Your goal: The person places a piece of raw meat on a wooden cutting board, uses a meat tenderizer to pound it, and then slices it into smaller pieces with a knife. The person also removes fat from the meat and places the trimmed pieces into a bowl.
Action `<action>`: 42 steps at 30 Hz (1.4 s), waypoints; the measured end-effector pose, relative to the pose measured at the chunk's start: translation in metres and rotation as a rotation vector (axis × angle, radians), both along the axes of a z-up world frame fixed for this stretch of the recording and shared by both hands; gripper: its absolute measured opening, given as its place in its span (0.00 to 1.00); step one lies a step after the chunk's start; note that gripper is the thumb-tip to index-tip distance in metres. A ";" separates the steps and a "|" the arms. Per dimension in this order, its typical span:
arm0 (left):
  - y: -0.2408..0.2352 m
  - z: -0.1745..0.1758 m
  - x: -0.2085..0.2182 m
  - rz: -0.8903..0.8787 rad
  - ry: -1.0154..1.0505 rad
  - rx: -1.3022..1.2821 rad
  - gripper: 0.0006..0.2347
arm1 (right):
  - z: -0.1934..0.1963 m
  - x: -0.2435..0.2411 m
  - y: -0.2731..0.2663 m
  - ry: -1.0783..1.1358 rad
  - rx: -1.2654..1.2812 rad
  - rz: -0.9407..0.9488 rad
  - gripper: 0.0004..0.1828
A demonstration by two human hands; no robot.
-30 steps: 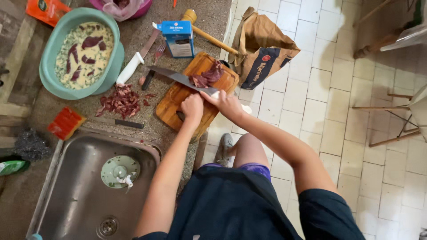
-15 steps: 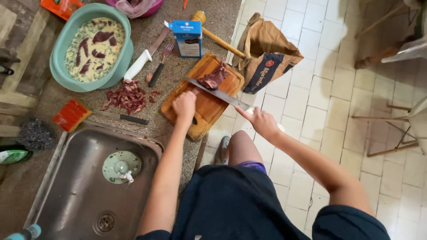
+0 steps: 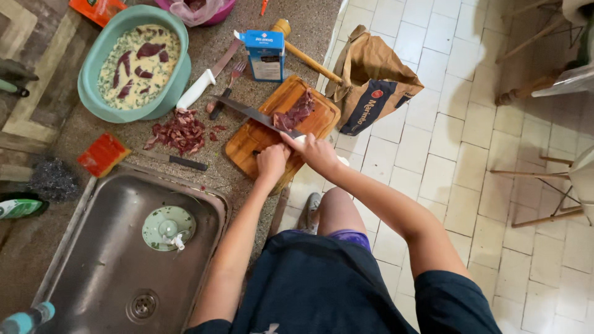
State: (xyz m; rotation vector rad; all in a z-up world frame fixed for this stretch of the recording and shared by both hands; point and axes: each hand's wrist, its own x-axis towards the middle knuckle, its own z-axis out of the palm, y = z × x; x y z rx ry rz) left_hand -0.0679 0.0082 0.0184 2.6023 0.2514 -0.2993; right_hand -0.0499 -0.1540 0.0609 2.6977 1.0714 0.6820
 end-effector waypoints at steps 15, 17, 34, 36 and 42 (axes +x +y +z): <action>0.007 0.021 0.009 0.815 -0.155 -1.565 0.09 | 0.037 -0.034 -0.086 0.717 0.100 -0.156 0.30; 0.007 0.010 0.012 0.837 -0.165 -1.487 0.09 | 0.045 -0.037 -0.086 0.737 0.114 -0.150 0.29; 0.013 0.003 0.009 0.171 -0.006 -0.135 0.18 | 0.088 -0.051 -0.064 0.715 0.176 -0.059 0.26; 0.010 -0.006 0.013 0.138 -0.027 -0.006 0.13 | 0.093 -0.050 -0.057 0.623 0.121 -0.039 0.23; 0.000 -0.029 0.006 0.027 -0.151 0.177 0.08 | 0.007 -0.020 -0.021 0.170 -0.027 -0.007 0.38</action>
